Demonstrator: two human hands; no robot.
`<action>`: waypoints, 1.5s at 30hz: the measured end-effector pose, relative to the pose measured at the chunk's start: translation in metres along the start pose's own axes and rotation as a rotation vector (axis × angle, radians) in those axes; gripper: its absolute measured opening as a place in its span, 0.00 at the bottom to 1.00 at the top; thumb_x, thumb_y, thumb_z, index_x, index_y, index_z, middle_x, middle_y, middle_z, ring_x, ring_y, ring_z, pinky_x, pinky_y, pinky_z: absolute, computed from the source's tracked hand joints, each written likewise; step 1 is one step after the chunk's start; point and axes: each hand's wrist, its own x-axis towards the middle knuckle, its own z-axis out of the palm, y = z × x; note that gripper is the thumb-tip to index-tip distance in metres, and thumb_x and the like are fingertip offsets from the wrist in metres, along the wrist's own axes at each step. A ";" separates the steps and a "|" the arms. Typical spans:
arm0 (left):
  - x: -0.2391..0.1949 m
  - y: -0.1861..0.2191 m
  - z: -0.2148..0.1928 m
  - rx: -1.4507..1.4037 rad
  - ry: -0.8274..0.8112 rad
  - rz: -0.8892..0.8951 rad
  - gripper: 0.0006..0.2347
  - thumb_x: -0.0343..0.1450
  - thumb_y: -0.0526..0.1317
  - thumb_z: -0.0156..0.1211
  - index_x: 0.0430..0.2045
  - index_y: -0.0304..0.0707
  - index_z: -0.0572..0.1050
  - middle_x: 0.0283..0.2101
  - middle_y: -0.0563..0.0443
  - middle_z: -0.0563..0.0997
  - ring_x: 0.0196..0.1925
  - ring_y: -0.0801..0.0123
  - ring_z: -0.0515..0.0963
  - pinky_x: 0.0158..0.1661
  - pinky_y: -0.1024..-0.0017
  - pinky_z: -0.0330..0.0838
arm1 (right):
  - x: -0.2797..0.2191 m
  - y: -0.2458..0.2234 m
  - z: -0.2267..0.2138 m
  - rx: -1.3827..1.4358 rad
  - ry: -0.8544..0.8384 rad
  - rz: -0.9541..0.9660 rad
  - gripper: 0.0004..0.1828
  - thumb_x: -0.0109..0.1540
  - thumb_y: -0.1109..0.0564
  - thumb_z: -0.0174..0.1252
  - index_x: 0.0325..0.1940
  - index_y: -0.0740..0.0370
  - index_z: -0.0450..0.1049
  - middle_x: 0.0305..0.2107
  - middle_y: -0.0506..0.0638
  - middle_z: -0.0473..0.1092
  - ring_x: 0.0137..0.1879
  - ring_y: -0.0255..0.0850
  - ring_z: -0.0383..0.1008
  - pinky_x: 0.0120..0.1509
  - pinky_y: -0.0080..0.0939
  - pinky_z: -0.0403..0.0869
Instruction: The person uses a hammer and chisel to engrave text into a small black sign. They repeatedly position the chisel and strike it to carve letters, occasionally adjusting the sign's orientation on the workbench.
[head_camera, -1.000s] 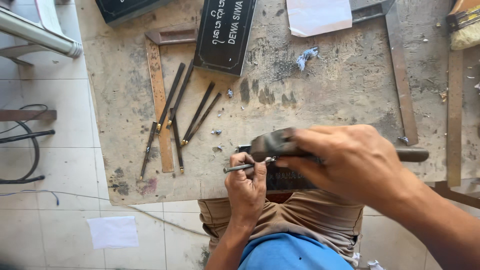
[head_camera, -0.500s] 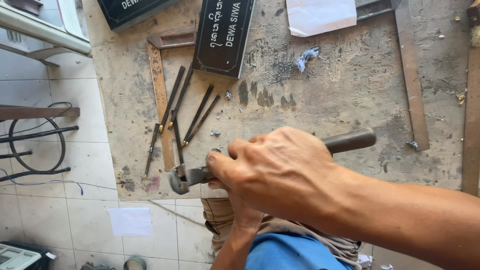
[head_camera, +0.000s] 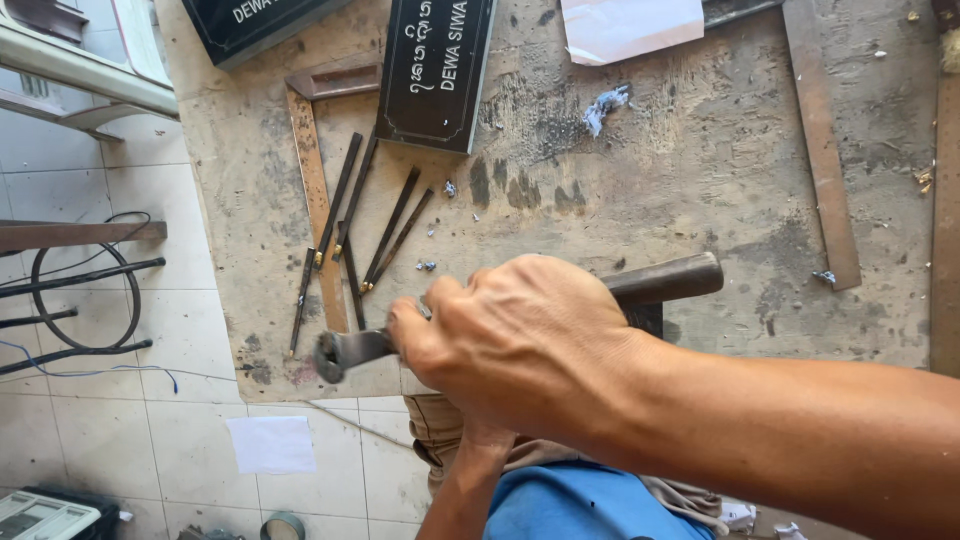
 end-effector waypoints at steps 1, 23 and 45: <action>-0.001 0.000 -0.001 -0.001 0.000 0.003 0.09 0.69 0.36 0.55 0.41 0.38 0.70 0.30 0.43 0.82 0.30 0.55 0.81 0.33 0.59 0.71 | 0.001 -0.001 0.001 -0.002 0.002 0.002 0.14 0.58 0.62 0.56 0.49 0.59 0.73 0.22 0.50 0.74 0.17 0.53 0.77 0.09 0.54 0.65; -0.001 0.002 -0.002 -0.046 -0.009 0.013 0.13 0.71 0.37 0.57 0.47 0.37 0.68 0.32 0.43 0.82 0.31 0.60 0.79 0.31 0.62 0.69 | 0.001 0.005 -0.006 -0.068 -0.028 -0.038 0.09 0.62 0.68 0.53 0.31 0.55 0.69 0.17 0.44 0.68 0.15 0.44 0.71 0.11 0.47 0.61; -0.011 0.017 -0.018 -0.315 -0.037 -0.104 0.12 0.72 0.32 0.59 0.44 0.39 0.63 0.35 0.48 0.81 0.31 0.71 0.80 0.32 0.74 0.74 | -0.024 0.027 -0.014 -0.026 -0.261 0.107 0.11 0.76 0.50 0.50 0.46 0.60 0.66 0.16 0.38 0.62 0.14 0.33 0.58 0.10 0.39 0.65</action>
